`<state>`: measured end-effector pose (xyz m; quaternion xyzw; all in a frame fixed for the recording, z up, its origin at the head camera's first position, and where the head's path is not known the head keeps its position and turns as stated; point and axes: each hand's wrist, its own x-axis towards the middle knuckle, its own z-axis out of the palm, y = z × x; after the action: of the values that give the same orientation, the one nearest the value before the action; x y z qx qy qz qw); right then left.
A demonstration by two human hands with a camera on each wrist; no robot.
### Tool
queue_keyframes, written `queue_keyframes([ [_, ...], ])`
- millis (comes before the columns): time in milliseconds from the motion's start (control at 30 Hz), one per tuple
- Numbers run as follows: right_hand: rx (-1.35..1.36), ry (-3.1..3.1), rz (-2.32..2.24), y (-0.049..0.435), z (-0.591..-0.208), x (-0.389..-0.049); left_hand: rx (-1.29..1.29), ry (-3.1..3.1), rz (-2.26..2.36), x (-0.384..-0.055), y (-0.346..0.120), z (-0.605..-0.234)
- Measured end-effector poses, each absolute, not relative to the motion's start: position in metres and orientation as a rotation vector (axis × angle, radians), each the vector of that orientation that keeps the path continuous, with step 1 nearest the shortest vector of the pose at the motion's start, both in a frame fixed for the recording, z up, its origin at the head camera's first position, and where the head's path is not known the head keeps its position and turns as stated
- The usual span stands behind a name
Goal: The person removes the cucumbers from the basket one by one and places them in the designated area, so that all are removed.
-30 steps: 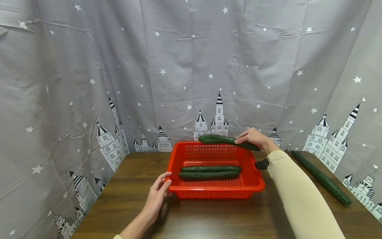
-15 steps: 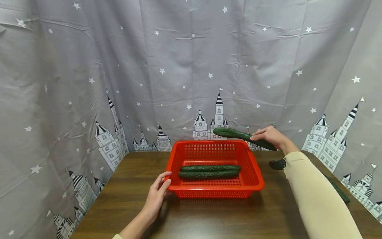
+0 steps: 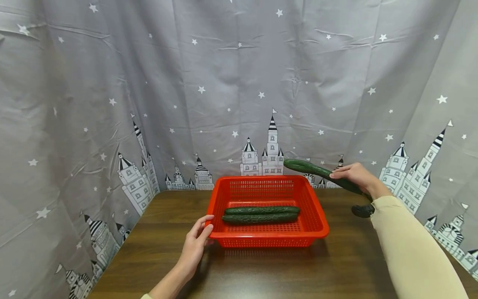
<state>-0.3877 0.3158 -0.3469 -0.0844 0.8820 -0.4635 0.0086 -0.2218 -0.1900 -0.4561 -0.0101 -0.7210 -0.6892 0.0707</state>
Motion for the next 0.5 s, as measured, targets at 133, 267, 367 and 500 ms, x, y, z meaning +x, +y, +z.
queue_keyframes([
  [133,-0.213,2.768,-1.461,0.329,-0.351,-0.383,-0.034,-2.169,-2.068,-0.222,-0.190,-0.455],
  [267,-0.167,2.759,-1.492,0.341,-0.355,-0.376,-0.042,-2.163,-2.065,-0.221,-0.190,-0.455],
  [367,-0.132,2.745,-1.523,0.349,-0.360,-0.371,-0.042,-2.167,-2.064,-0.221,-0.190,-0.455],
  [500,-0.092,2.722,-1.568,0.361,-0.366,-0.366,-0.041,-2.173,-2.062,-0.221,-0.190,-0.456],
])
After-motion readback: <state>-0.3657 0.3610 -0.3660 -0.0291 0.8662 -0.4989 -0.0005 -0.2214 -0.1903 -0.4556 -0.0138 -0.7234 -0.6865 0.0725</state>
